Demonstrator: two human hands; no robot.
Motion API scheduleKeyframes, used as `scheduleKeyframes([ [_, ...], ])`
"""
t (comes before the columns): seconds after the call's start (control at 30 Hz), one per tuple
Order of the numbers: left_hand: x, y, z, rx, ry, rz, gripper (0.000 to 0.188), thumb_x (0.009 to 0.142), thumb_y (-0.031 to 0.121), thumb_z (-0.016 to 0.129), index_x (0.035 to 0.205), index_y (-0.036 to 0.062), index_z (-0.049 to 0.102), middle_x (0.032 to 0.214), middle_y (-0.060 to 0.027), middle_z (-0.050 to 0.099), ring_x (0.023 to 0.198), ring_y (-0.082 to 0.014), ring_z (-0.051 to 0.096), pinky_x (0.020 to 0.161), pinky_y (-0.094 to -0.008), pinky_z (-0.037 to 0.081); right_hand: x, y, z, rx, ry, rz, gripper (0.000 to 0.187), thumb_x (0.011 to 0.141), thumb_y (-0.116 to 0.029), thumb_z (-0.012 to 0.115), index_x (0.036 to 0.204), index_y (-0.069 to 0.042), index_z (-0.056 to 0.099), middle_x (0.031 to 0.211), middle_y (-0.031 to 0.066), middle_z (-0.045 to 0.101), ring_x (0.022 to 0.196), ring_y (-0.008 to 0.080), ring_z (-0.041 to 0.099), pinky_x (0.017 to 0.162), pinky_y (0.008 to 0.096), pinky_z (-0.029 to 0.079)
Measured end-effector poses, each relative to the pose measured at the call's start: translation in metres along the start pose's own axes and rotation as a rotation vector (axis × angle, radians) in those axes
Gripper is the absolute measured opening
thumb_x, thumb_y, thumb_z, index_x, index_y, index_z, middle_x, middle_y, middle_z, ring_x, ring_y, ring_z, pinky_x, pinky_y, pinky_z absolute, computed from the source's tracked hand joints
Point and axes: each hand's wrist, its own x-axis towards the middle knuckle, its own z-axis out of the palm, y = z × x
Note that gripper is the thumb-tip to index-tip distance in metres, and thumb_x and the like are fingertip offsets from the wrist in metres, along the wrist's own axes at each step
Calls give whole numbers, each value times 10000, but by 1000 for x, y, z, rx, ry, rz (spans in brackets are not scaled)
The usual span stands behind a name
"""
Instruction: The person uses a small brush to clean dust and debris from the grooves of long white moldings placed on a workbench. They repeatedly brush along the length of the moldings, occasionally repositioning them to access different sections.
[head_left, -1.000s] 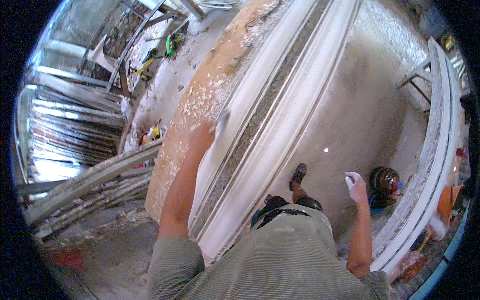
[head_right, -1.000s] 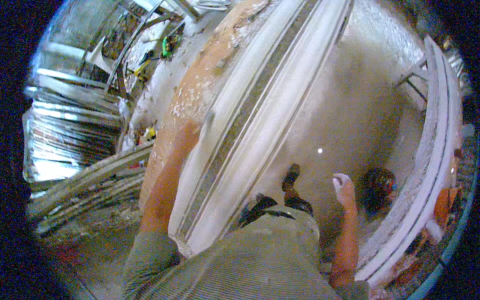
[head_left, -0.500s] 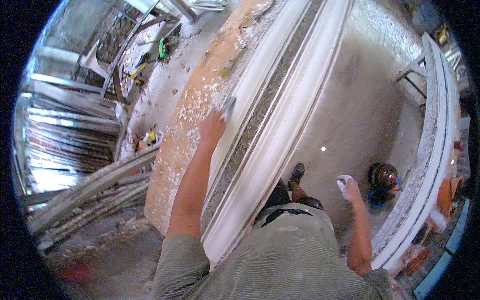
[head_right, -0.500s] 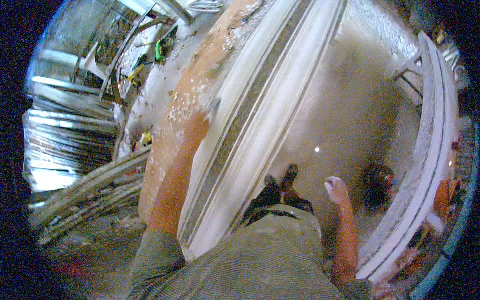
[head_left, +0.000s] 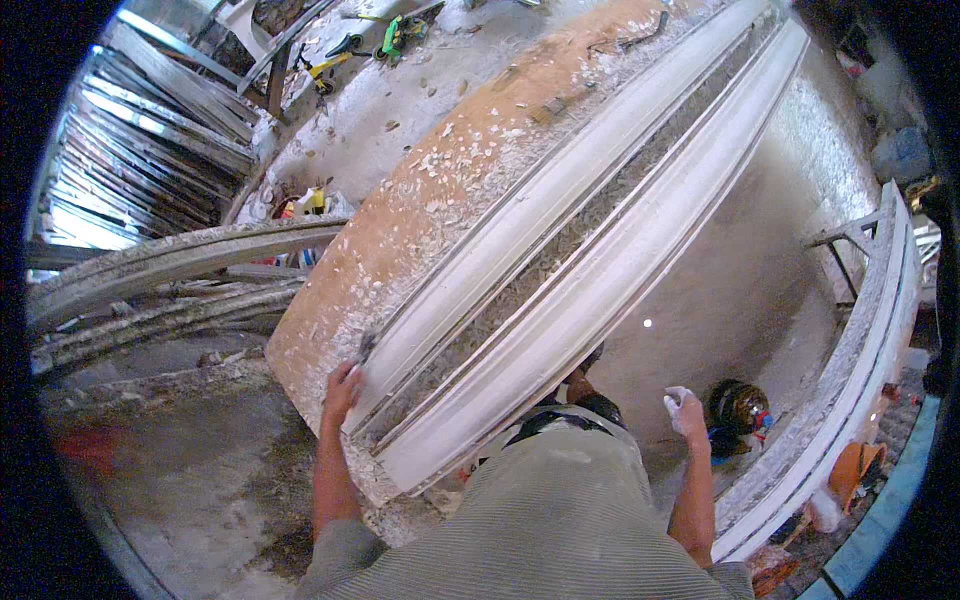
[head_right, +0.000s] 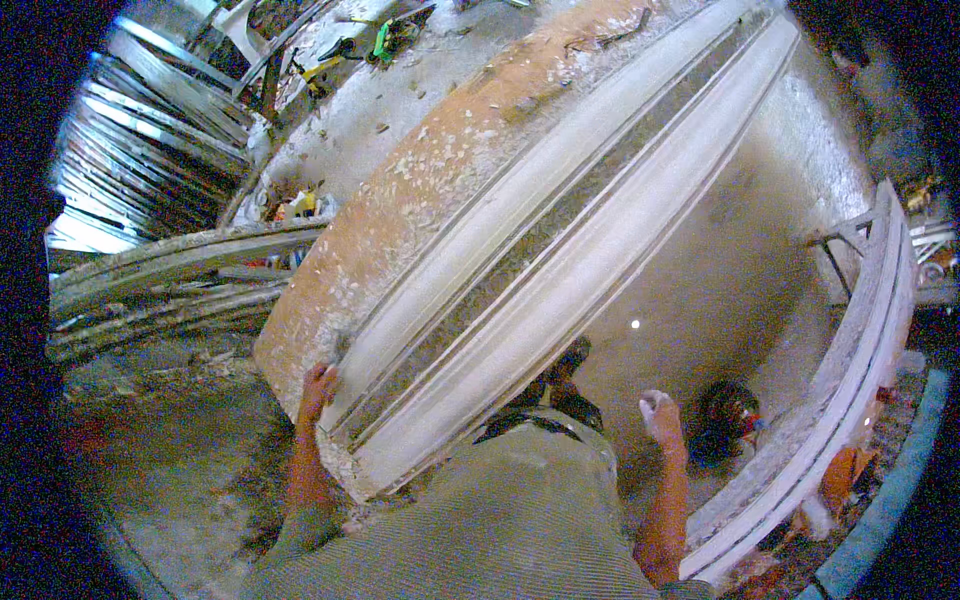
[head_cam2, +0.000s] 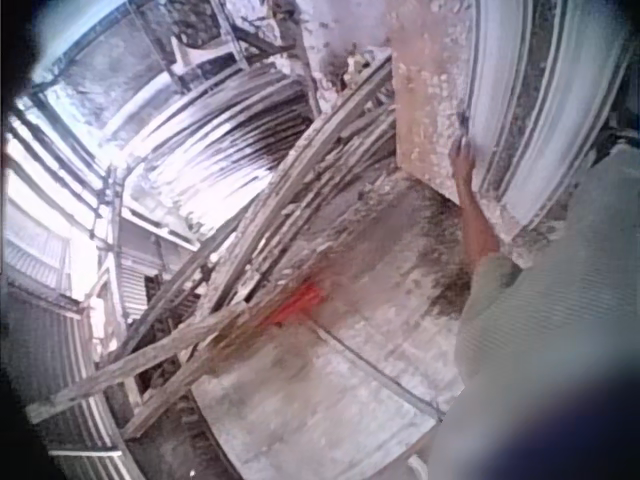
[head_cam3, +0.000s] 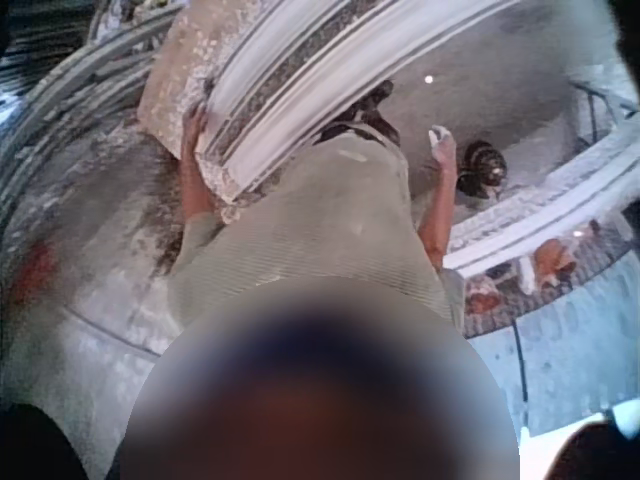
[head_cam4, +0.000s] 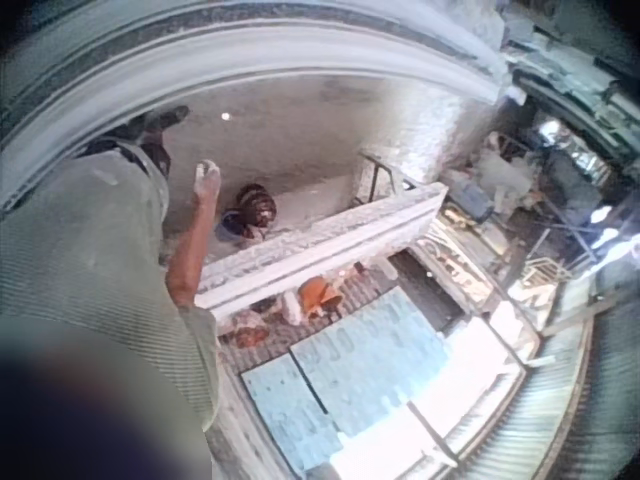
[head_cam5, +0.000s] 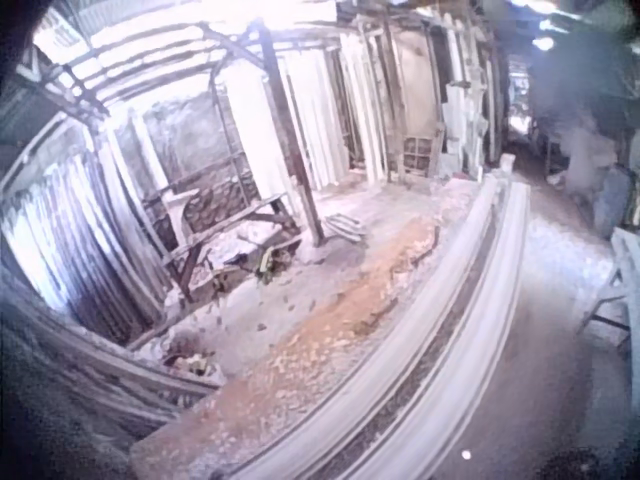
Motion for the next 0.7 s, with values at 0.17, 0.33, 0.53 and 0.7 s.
scheduleKeyframes([
  [0.17, 9, 7, 13, -4, 38, 162, 240, 903, 219, 681, 1045, 26, 688, 830, -31, 650, 769, -145, 601, 679, -314, 483, 11, -21, 3, -87, -86, -96, 285, 886, -232, 692, 1086, -29, 679, 1054, 211, 693, 1021, 378, 655, 908, 437, 517],
  [0.33, 61, 120, 177, 170, 134, 557, 444, 923, 317, 639, 1242, 8, 632, 1261, -246, 631, 1206, -407, 578, 1047, -443, 437, 42, -64, -13, -166, -91, -227, 267, 904, -185, 671, 1114, -20, 680, 1072, 188, 704, 1005, 315, 680, 883, 396, 532],
  [0.53, 75, 199, 255, 234, 96, 659, 447, 917, 294, 613, 1283, 40, 580, 1189, -274, 636, 1124, -449, 590, 981, -508, 468, 64, -123, -39, -129, -61, -305, 249, 909, -188, 661, 1107, -38, 674, 1058, 159, 693, 962, 307, 669, 862, 398, 529],
  [0.7, 50, 135, 186, 282, 247, 696, 443, 938, 297, 613, 1297, 38, 586, 1221, -251, 631, 1150, -421, 585, 994, -484, 464, 66, -159, -40, -9, 127, -341, 243, 901, -135, 661, 1126, -43, 668, 1091, 149, 680, 958, 298, 667, 865, 383, 533],
])
